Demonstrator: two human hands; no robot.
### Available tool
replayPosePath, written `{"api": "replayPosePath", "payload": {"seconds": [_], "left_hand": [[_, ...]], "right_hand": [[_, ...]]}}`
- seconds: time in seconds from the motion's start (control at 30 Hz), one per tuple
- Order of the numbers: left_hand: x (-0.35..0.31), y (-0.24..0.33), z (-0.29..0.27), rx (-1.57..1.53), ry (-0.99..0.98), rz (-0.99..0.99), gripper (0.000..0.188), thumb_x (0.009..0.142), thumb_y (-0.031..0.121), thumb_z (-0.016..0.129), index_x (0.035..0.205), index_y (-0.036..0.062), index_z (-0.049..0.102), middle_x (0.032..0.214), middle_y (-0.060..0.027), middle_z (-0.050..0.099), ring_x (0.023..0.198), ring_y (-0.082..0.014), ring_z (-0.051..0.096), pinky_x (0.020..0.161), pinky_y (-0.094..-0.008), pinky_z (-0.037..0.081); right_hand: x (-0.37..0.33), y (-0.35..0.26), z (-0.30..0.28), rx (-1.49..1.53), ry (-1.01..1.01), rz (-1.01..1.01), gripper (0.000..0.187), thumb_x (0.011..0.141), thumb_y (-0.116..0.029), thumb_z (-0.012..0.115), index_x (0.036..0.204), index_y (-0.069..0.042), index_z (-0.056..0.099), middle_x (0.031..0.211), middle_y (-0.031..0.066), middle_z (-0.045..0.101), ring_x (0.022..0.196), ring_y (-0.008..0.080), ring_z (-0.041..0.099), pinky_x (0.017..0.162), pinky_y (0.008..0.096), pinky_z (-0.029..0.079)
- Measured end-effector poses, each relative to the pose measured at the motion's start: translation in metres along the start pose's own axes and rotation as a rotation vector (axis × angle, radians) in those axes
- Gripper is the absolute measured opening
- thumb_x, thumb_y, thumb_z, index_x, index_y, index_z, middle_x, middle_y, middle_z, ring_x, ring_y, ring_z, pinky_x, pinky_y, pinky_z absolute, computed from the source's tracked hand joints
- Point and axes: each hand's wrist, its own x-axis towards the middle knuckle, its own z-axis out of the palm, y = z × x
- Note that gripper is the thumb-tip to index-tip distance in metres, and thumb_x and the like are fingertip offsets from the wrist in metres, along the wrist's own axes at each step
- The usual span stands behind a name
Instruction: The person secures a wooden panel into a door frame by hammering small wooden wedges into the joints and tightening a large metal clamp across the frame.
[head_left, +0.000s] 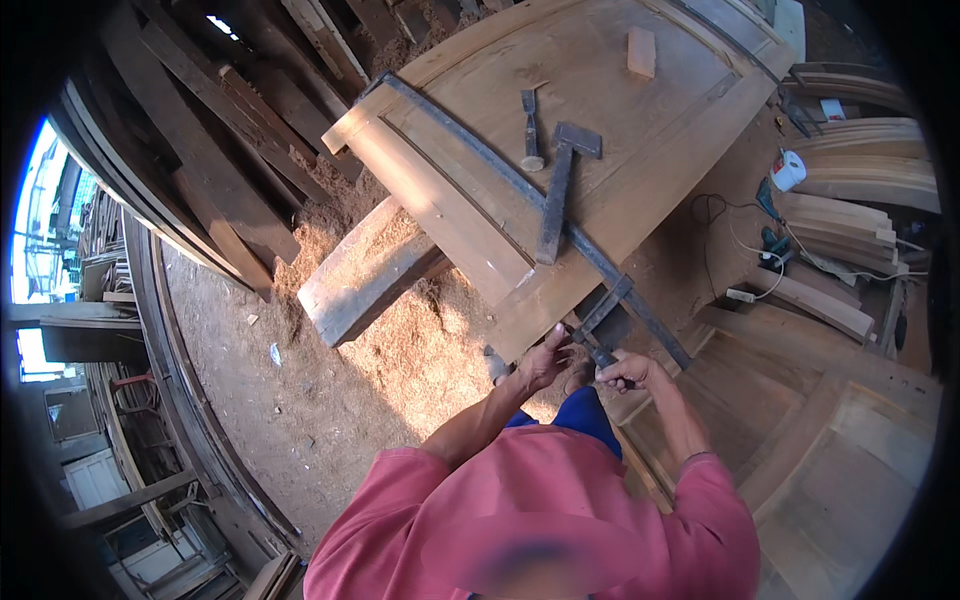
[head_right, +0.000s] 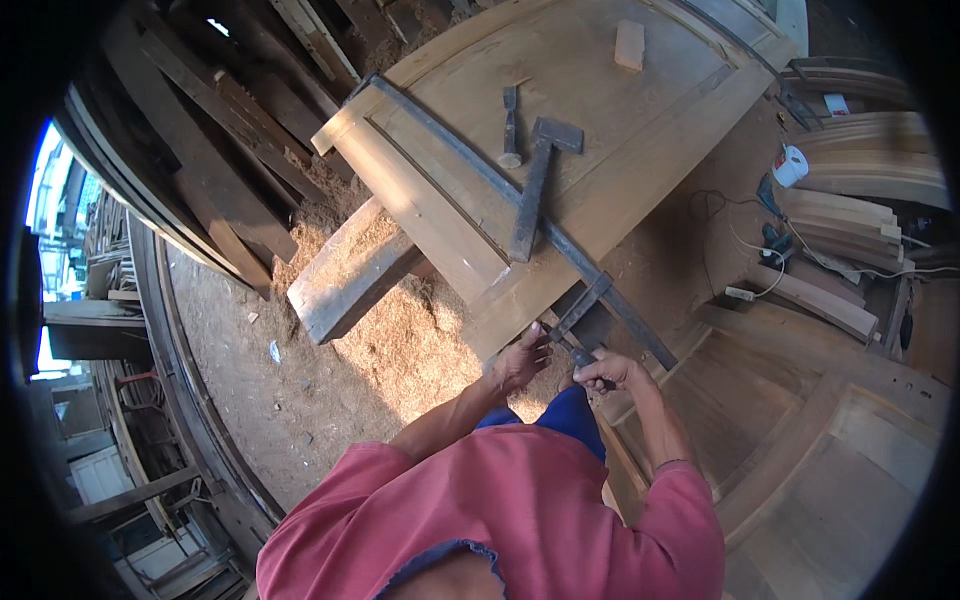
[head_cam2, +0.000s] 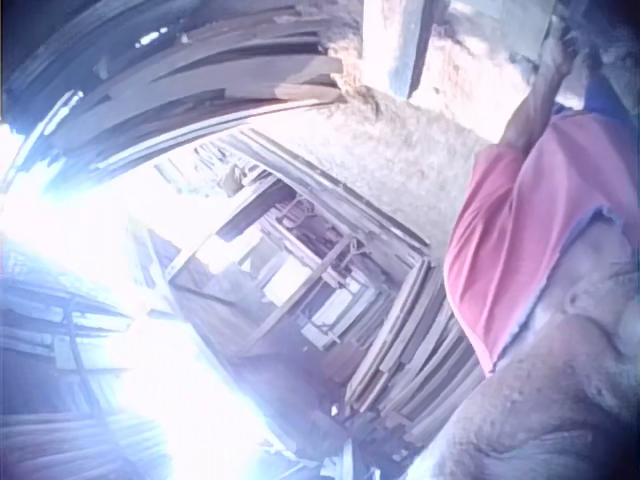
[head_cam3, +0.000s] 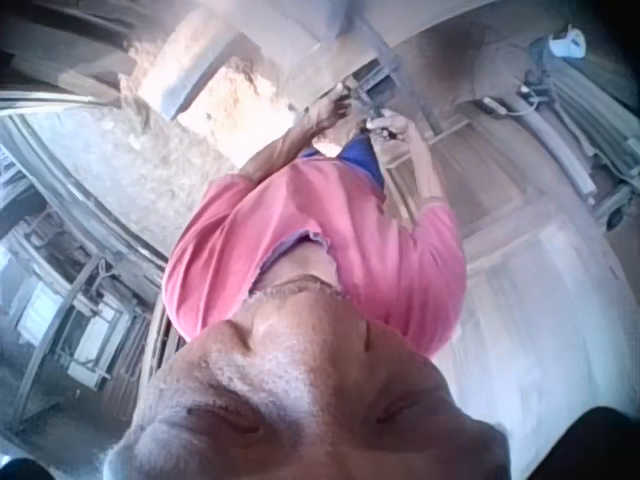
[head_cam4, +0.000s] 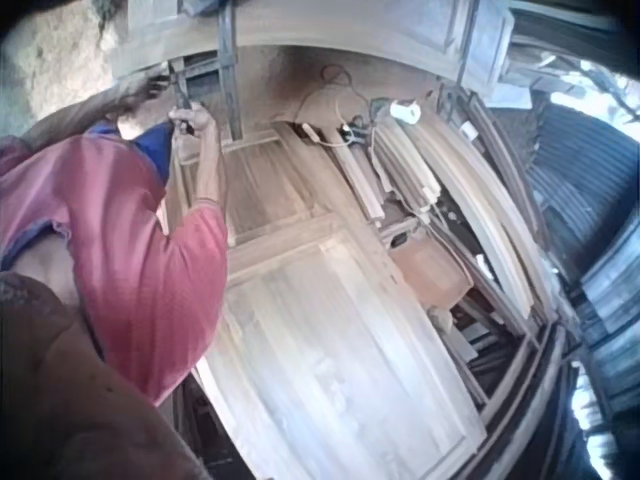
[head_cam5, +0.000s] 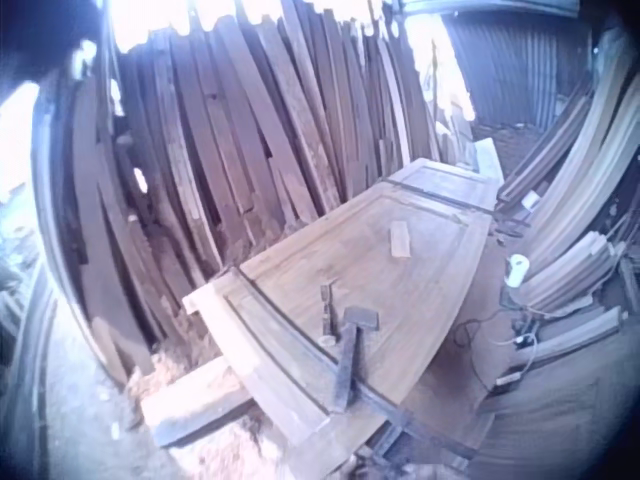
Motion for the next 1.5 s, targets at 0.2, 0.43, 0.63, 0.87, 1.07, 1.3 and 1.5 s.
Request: {"api": "replayPosePath", "payload": {"seconds": [0.2,0.43,0.63,0.87,1.07,1.3,1.5], "left_hand": [[-0.003,0.002,0.000,-0.049,-0.012,0.015,0.046,0.085,0.054,0.075,0.106,0.0166,0.058,0.110,-0.0036,0.058,0.092,-0.0185,0.053,0.083,-0.0371,0.045],[-0.006,0.005,0.009,-0.065,0.000,-0.013,0.044,0.085,0.052,0.076,0.109,0.0196,0.058,0.108,-0.0038,0.058,0.093,-0.0198,0.055,0.083,-0.0376,0.045],[-0.002,0.004,-0.007,-0.132,-0.095,0.013,0.058,0.083,0.054,0.077,0.125,0.0202,0.054,0.116,-0.0064,0.055,0.099,-0.0209,0.055,0.086,-0.0381,0.045],[-0.004,0.004,-0.003,-0.134,-0.016,-0.003,0.066,0.079,0.061,0.077,0.127,0.0196,0.056,0.113,-0.0052,0.054,0.099,-0.0215,0.054,0.088,-0.0403,0.045],[-0.006,0.007,0.004,-0.133,-0.012,0.001,0.070,0.081,0.060,0.076,0.129,0.0159,0.052,0.112,-0.0060,0.054,0.095,-0.0208,0.055,0.086,-0.0392,0.046],[-0.011,0.010,0.016,-0.129,0.019,0.015,0.061,0.082,0.057,0.076,0.122,0.0167,0.053,0.110,-0.0073,0.054,0.093,-0.0213,0.055,0.085,-0.0390,0.047],[-0.007,0.007,0.010,-0.163,0.031,-0.010,0.059,0.082,0.056,0.076,0.125,0.0199,0.057,0.108,-0.0039,0.054,0.094,-0.0206,0.052,0.086,-0.0384,0.045]], "right_hand": [[0.012,0.024,0.043,-1.047,0.950,-0.353,0.022,0.085,-0.022,0.076,0.089,-0.004,0.065,0.068,0.0031,0.062,0.057,0.0122,0.060,0.049,0.0262,0.047],[-0.004,0.012,-0.006,0.091,0.091,0.008,0.021,0.086,-0.023,0.076,0.089,-0.005,0.066,0.071,0.0024,0.062,0.056,0.0094,0.057,0.047,0.0248,0.045],[0.021,0.038,0.015,-0.784,0.645,-0.233,0.036,0.078,-0.027,0.079,0.098,0.001,0.067,0.076,0.0105,0.068,0.068,0.0239,0.067,0.066,0.0371,0.054],[0.010,0.026,-0.012,-0.057,0.110,-0.038,0.034,0.080,-0.035,0.083,0.083,-0.004,0.067,0.063,0.0018,0.062,0.049,0.0091,0.057,0.042,0.0228,0.043],[0.022,0.041,0.004,-0.435,0.397,-0.064,0.047,0.074,-0.032,0.086,0.107,-0.003,0.069,0.083,0.0060,0.069,0.071,0.0185,0.067,0.063,0.0320,0.056],[0.004,0.026,0.003,-0.228,0.306,-0.109,0.036,0.076,-0.034,0.083,0.091,-0.003,0.073,0.072,0.0018,0.064,0.060,0.0126,0.060,0.051,0.0291,0.049],[-0.001,0.027,0.009,-0.426,0.408,-0.179,0.039,0.080,-0.035,0.080,0.101,-0.004,0.069,0.082,0.0095,0.068,0.070,0.0200,0.064,0.062,0.0350,0.051]]}}
